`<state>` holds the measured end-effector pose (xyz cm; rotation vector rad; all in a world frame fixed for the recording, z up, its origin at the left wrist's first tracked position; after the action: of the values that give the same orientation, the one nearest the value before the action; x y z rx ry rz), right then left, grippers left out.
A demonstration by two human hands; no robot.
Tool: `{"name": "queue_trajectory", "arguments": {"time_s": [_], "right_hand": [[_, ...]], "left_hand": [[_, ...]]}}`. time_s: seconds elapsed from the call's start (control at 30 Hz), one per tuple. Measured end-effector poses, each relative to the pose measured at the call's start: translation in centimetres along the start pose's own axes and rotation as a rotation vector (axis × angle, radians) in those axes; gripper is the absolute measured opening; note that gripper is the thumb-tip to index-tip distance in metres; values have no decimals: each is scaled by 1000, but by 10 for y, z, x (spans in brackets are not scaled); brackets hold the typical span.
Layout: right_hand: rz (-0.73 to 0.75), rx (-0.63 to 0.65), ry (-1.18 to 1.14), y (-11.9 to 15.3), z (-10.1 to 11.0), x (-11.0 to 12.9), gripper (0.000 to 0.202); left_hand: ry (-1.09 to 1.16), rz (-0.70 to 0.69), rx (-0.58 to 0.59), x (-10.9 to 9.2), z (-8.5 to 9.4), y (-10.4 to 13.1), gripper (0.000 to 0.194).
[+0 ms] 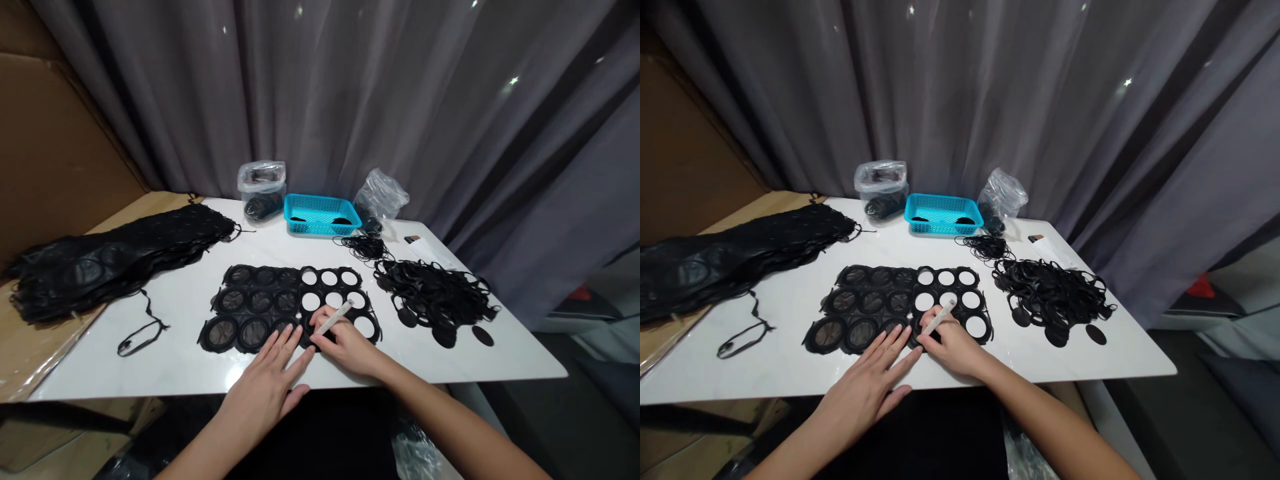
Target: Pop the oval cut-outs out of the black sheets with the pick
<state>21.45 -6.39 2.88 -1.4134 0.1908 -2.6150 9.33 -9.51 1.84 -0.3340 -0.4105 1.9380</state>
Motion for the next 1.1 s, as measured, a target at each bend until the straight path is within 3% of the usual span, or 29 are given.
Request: {"name": "queue_trajectory", "arguments": {"time_s": [0.23, 0.47, 0.53, 0.67, 0.73, 0.8, 0.97, 1.1], "right_hand": [[22, -7, 76, 2, 2, 2, 16], [228, -114, 306, 12, -10, 17, 12], [172, -214, 283, 3, 9, 8, 15], [-59, -499, 202, -17, 79, -18, 24], [-113, -557, 160, -25, 95, -21, 25], [-64, -465, 120, -35, 80, -11, 23], [131, -94, 42, -38, -8, 28, 16], [130, 20, -14, -29, -38, 35, 14]], "left_hand": [[15, 6, -33, 0, 1, 1, 56], [-17, -13, -60, -1, 3, 1, 55], [-22, -10, -54, -1, 1, 1, 55], [8, 13, -54, -1, -1, 2, 54], [19, 6, -48, -1, 2, 2, 56], [4, 7, -38, 1, 6, 5, 59], [-80, 72, -121, 18, 27, 24, 51], [-97, 85, -117, 22, 31, 39, 46]]}}
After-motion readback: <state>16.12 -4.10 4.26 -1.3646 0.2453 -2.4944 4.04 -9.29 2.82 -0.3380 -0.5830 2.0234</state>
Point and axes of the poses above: each hand's wrist, its own y-axis away from the middle knuckle, its own z-axis out of the back of the hand, x = y × z, the point moved 10 cm from there along -y, towards the middle knuckle, and after that the axes turned 8 degrees about -x, right-handed, at the moved point
